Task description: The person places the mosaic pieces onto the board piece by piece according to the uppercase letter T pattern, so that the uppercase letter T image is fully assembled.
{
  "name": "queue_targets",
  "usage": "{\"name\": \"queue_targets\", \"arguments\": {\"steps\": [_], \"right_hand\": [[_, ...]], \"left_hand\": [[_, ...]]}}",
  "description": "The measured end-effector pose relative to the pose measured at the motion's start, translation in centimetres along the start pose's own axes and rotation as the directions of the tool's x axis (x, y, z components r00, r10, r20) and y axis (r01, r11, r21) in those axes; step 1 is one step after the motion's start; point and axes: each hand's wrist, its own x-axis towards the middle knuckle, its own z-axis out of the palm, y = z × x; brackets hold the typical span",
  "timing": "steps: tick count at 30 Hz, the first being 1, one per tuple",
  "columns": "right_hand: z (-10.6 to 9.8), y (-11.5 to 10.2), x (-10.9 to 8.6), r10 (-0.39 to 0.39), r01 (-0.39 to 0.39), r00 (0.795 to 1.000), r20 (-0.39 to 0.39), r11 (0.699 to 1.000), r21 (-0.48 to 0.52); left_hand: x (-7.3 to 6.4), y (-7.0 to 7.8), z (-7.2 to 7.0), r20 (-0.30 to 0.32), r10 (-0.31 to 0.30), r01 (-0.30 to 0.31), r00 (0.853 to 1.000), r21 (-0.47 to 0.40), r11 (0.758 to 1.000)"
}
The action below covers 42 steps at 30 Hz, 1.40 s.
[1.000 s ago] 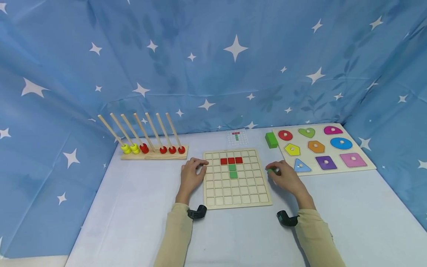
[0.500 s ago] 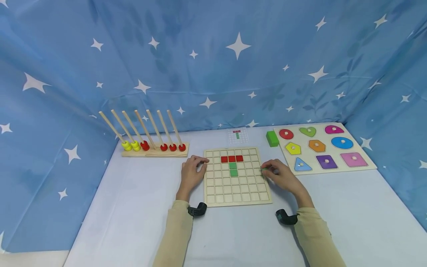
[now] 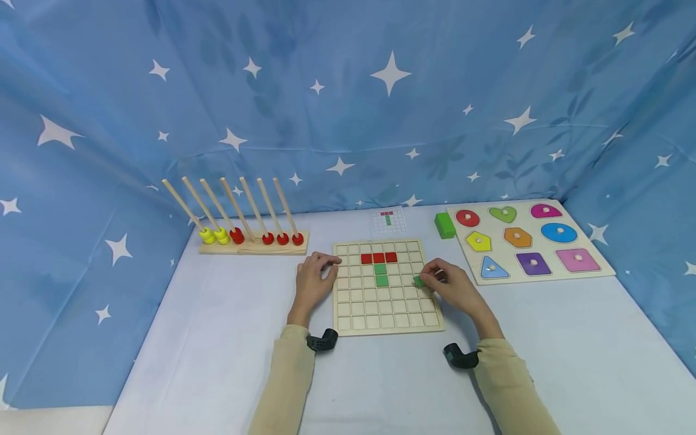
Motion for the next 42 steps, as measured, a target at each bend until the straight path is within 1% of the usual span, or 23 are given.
{"name": "queue_targets", "arguments": {"steps": [7, 16, 24, 27, 35, 39, 42], "right_hand": [[1.2, -1.1, 0.0, -0.037, 0.037, 0.999, 0.031, 0.999, -0.007], [2.6, -1.7, 0.1, -0.059, 0.059, 0.998, 0.034, 0.998, 0.013], [3.8, -3.0, -0.1, -0.042, 0.041, 0.999, 0.026, 0.999, 0.021], [4.2, -3.3, -0.1, -0.037, 0.036, 0.999, 0.014, 0.999, 0.005], [5.4, -3.8, -0.2, -0.007, 0.004, 0.998, -0.064, 0.999, -0.032], [5.8, -4.1, -0.3, 0.010, -0.014, 0.997, -0.079, 0.999, -0.052], [6.1, -4.4, -0.5, 0.007, -0.014, 0.996, -0.091, 0.997, -0.074]], "left_hand": [[0.0, 0.0, -0.1, -0.001, -0.003, 0.003, 1.000, -0.016, 1.000], [0.0, 0.0, 0.1, -0.010, 0.006, -0.006, 1.000, -0.017, 1.000], [0.0, 0.0, 0.1, -0.014, 0.009, -0.009, 1.000, -0.010, 1.000], [0.0, -0.1, 0.1, -0.012, 0.006, -0.006, 1.000, -0.013, 1.000], [0.0, 0.0, 0.1, -0.007, 0.000, 0.000, 1.000, -0.012, 1.000], [0.0, 0.0, 0.1, -0.004, -0.003, 0.003, 1.000, -0.015, 1.000], [0.0, 0.0, 0.1, -0.006, -0.002, 0.002, 1.000, -0.012, 1.000]]}}
